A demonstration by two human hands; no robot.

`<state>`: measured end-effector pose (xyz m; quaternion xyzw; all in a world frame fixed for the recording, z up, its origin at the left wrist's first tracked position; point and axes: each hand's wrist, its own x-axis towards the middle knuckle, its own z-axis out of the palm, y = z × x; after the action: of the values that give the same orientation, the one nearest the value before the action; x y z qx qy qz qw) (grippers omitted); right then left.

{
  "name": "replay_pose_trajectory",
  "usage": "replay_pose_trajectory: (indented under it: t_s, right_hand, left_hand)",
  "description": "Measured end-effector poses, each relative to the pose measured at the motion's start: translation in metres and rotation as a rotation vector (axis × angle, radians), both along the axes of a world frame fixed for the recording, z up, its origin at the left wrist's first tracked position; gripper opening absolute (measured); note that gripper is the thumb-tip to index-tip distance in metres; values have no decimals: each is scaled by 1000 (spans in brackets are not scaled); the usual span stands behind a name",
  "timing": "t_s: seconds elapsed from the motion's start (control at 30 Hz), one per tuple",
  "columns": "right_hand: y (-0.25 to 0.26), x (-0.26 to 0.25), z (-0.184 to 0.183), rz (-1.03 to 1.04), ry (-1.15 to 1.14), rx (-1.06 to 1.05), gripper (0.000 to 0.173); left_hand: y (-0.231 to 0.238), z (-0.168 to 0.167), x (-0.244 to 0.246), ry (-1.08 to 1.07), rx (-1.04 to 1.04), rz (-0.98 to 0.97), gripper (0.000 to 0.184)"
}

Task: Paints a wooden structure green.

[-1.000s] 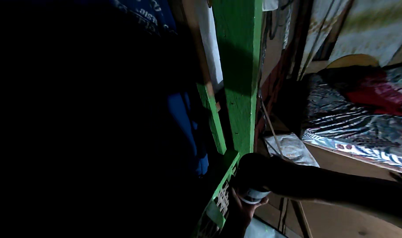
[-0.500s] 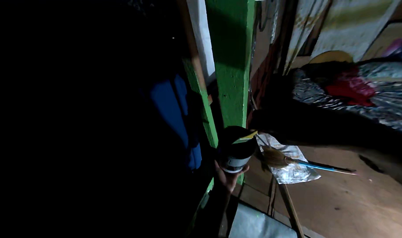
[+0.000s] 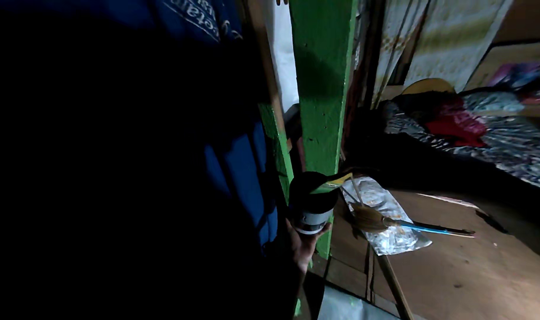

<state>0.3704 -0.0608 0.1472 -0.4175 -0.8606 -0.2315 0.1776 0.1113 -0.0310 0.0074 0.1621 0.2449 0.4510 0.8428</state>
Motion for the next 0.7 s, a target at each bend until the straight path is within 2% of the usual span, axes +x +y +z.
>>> replay_pose_trajectory:
  t_s: [0.27,0.37,0.5,0.53,0.57,0.6,0.63,0.7]
  right_hand:
    - [13,-6,-14,-131,-65,70,27]
    - [20,-10,-14,-171,-89,112,25]
    - [16,-21,-1,-197,3,187,20]
    - [2,-34,17,-259,39,109,21]
    - [-23,-55,54,-392,61,-167,25]
    - [-33,-66,76,-457,122,-343,30]
    - [-35,-69,85,-460,170,-414,34]
    - [-29,-64,82,-422,173,-390,39]
  left_hand:
    - [19,4,-5,-5,28,51,77]
    - [23,10,-3,-8,32,57,77]
    - [27,17,-3,-12,60,62,77]
    - [27,21,-3,-12,56,66,78]
    - [27,25,-3,-10,52,69,78]
    - [27,28,-3,-3,44,77,79]
    - [27,31,-3,7,30,89,79]
    - [27,35,-4,19,11,105,79]
